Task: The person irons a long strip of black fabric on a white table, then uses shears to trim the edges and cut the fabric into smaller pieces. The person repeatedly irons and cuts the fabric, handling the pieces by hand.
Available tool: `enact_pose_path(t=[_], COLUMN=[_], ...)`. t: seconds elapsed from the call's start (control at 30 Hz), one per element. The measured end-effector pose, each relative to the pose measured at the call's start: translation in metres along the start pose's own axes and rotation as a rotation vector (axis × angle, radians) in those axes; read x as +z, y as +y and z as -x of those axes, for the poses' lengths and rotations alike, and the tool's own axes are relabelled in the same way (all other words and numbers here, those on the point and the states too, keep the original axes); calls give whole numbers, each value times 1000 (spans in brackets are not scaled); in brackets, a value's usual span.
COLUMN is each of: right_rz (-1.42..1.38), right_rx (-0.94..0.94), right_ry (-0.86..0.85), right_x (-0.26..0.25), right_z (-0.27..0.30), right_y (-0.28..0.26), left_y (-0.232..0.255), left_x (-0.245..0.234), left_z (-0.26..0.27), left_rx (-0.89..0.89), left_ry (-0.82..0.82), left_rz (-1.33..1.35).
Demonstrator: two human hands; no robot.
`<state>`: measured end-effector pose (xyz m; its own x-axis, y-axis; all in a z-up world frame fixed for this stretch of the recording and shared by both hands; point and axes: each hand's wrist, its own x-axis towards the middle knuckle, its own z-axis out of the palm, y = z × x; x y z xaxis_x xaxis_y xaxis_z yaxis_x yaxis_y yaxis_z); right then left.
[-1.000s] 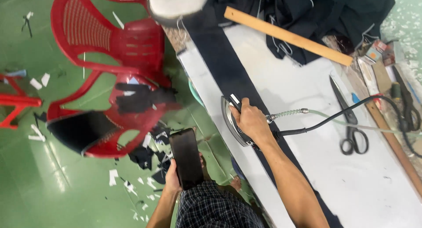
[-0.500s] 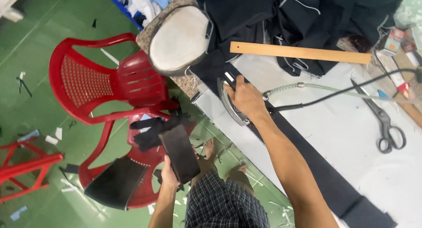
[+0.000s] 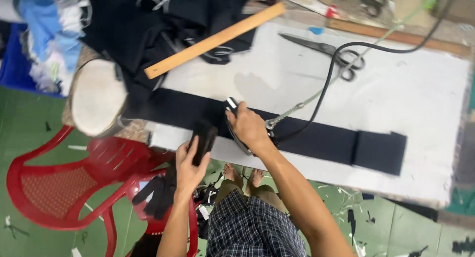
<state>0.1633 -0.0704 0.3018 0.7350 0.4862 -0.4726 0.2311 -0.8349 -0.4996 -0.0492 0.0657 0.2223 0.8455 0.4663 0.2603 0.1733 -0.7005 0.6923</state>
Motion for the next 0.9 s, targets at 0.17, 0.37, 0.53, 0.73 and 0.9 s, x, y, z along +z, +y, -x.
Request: enact_pose_path(t=[0.17,0.37,0.53,0.73,0.9], right_rz=[-12,-48,-60,8,101], right_rx=[229,421,472,370,191], right_ry=[32,174,273,88,-62], right_x=[-35,-66,-73,-97,-84], right_z=[26,66,82,90,68], right_y=[107,194,221,173,120], left_y=[35,59,55,12,-56], left_x=[87,174,175,88,19], left_z=[-22,-24,-42,-83,-93], left_rx=[183,454,516,296,152], left_ry=[-187,-309,-394,-273,-36], left_rz=[-185,-218,-214,-437,-587])
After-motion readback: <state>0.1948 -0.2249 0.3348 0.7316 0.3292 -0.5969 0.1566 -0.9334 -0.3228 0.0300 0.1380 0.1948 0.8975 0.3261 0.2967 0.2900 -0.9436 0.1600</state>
